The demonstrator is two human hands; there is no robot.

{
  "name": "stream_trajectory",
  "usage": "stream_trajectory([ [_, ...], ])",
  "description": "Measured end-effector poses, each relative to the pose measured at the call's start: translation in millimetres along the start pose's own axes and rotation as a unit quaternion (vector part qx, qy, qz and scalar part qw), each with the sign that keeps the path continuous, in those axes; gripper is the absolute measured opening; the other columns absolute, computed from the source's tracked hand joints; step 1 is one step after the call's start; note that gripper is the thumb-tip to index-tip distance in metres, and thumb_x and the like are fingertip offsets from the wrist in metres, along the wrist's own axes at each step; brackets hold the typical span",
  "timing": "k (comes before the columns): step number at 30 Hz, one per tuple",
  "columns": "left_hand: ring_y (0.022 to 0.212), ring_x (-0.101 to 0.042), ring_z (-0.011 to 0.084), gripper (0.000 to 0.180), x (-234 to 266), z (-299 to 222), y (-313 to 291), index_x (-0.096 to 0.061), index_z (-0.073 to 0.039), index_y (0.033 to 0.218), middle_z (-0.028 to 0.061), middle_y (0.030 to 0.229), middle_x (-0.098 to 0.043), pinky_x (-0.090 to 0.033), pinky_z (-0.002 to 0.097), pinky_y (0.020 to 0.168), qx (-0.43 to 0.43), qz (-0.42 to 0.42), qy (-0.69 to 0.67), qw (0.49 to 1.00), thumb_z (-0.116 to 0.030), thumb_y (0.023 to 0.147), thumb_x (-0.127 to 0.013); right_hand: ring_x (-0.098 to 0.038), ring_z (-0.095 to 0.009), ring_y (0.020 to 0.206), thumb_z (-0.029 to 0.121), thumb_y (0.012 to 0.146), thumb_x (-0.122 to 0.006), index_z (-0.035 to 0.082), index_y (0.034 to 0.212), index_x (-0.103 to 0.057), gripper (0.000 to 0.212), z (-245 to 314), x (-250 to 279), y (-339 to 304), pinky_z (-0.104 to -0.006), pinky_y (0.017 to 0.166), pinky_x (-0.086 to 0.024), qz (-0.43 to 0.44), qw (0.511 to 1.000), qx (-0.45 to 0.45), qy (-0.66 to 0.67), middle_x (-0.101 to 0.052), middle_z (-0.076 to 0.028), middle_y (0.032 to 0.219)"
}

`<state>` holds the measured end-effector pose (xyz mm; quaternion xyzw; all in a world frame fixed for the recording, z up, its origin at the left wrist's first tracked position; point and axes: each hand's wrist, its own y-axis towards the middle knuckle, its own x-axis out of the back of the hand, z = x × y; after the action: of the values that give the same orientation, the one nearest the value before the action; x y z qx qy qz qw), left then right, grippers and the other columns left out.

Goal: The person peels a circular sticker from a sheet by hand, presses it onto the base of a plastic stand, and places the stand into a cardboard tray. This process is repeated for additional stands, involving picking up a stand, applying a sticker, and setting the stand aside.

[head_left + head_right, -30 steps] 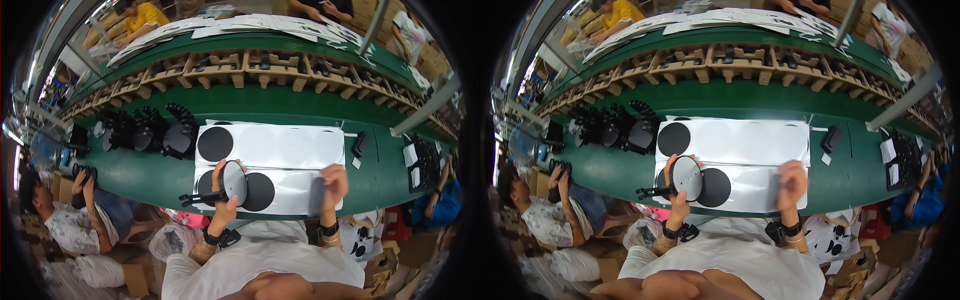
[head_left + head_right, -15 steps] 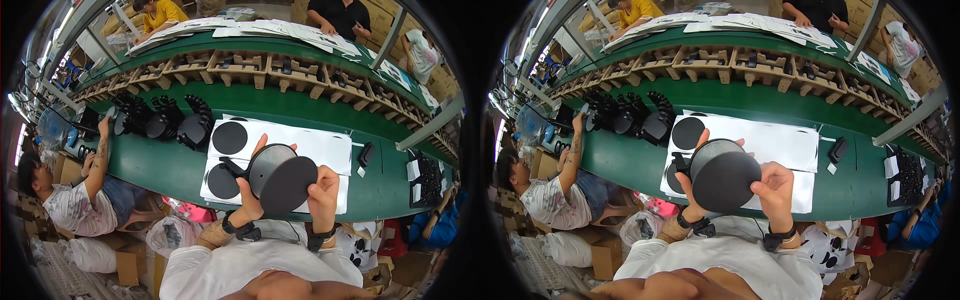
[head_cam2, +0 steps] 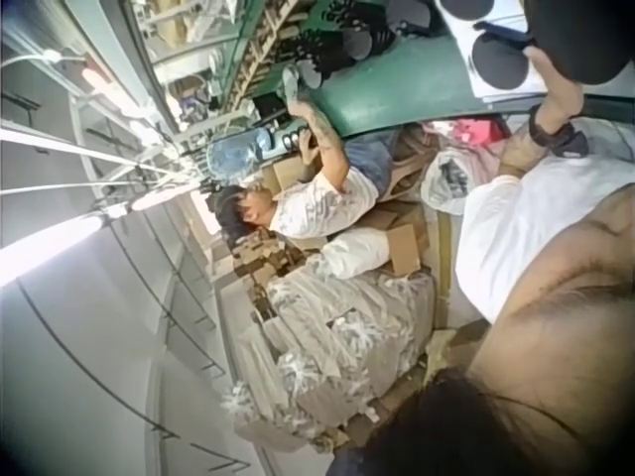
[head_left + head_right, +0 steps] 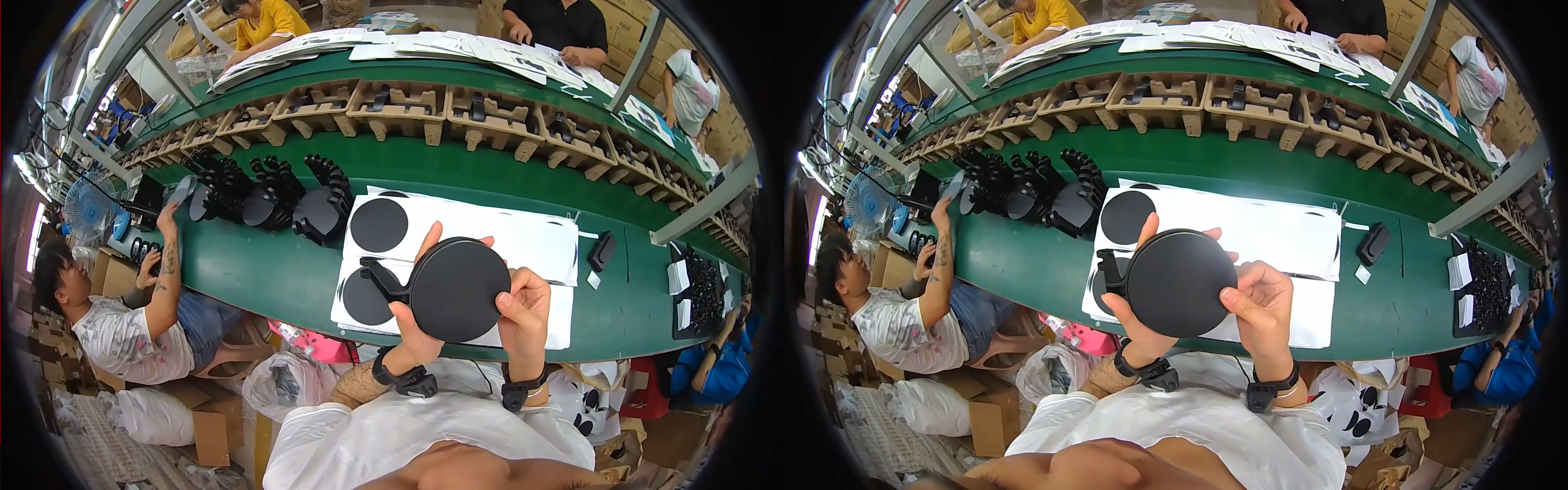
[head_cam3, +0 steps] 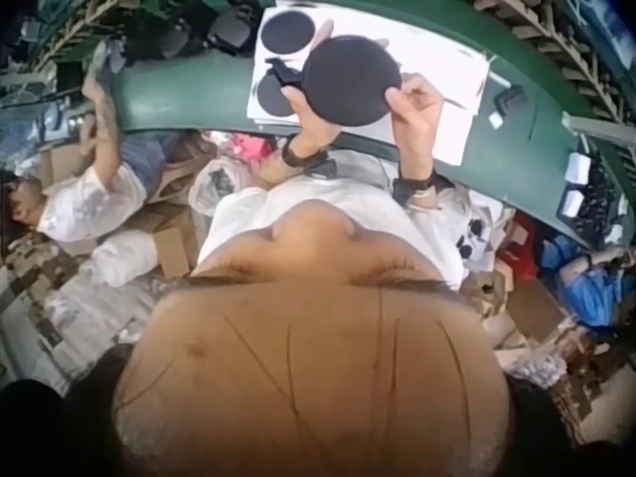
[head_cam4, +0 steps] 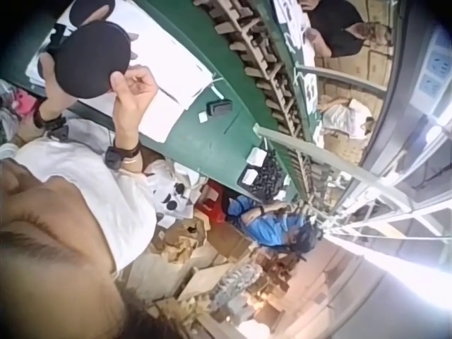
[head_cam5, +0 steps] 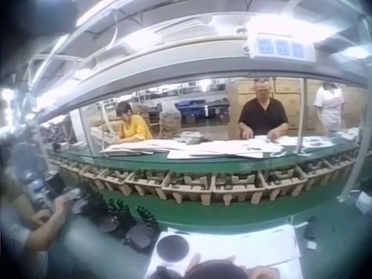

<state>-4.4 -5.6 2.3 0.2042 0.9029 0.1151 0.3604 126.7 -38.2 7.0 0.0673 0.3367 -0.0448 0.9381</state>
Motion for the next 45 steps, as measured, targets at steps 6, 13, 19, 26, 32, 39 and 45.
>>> stream_trajectory([
  [6,0.116,-0.051,0.0431,0.104,3,-2,0,-0.001,-0.019,0.15,0.0339,0.136,-0.036,-0.043,0.0516,0.096,0.01,0.01,-0.019,1.0,-0.083,0.075,-0.035,-0.055,-0.009,0.063,-0.006,0.077,-0.068,0.003,0.077,-0.055,0.016,-1,0,1,-0.0205,0.061,-0.044,0.009,1.0,0.016,-0.025,-0.061,-0.005,0.074],
  [13,0.116,-0.05,0.046,0.093,2,-6,1,-0.003,-0.024,0.15,0.034,0.137,-0.035,-0.043,0.0544,0.096,0.034,0.019,-0.036,0.999,-0.056,0.08,-0.055,-0.058,-0.009,0.064,-0.008,0.077,-0.067,0.003,0.076,-0.054,0.017,1,0,1,-0.0205,0.06,-0.046,0.013,0.999,0.021,-0.044,-0.06,-0.004,0.075],
  [19,0.115,-0.049,0.0489,0.091,0,-7,1,-0.006,-0.029,0.15,0.0337,0.136,-0.035,-0.043,0.056,0.095,0.041,-0.019,-0.087,0.995,-0.044,0.077,-0.057,-0.062,-0.009,0.069,-0.01,0.078,-0.066,0.003,0.076,-0.054,0.018,0,-1,4,-0.0209,0.063,-0.049,0.018,0.998,0.022,-0.055,-0.059,-0.004,0.076],
  [26,0.116,-0.048,0.0491,0.09,1,-4,0,-0.007,-0.03,0.15,0.0336,0.136,-0.035,-0.043,0.0561,0.095,0.034,-0.031,-0.096,0.994,-0.043,0.077,-0.058,-0.062,-0.009,0.069,-0.01,0.078,-0.066,0.002,0.077,-0.054,0.018,-1,1,6,-0.0202,0.062,-0.049,0.012,0.998,0.016,-0.066,-0.061,-0.004,0.077],
  [32,0.117,-0.047,0.0487,0.09,6,1,-3,-0.007,-0.03,0.15,0.0332,0.136,-0.035,-0.043,0.0563,0.095,0.006,-0.011,-0.012,1.0,-0.043,0.077,-0.058,-0.06,-0.009,0.061,-0.008,0.077,-0.069,0.002,0.072,-0.055,0.018,5,-8,14,-0.0204,0.056,-0.049,-0.031,0.993,-0.007,-0.114,-0.064,-0.005,0.072],
  [39,0.118,-0.046,0.049,0.082,18,1,9,-0.014,-0.025,0.149,0.0316,0.137,-0.035,-0.045,0.0546,0.093,-0.032,-0.008,0.041,0.999,-0.046,0.079,-0.051,-0.058,-0.009,0.054,0.013,0.067,-0.084,-0.002,0.067,-0.056,0.032,16,-1,38,-0.0229,0.049,-0.044,-0.035,0.787,0.05,-0.614,-0.06,-0.006,0.056],
  [45,0.121,-0.045,0.0468,0.077,22,-14,18,-0.016,-0.017,0.148,0.0283,0.139,-0.035,-0.045,0.054,0.094,0.067,-0.095,-0.106,0.987,-0.045,0.081,-0.043,-0.066,-0.019,0.07,0.016,0.06,-0.087,-0.001,0.071,-0.059,0.034,12,-1,42,-0.0275,0.062,-0.051,-0.071,0.765,0.162,-0.619,-0.065,-0.012,0.07],
])
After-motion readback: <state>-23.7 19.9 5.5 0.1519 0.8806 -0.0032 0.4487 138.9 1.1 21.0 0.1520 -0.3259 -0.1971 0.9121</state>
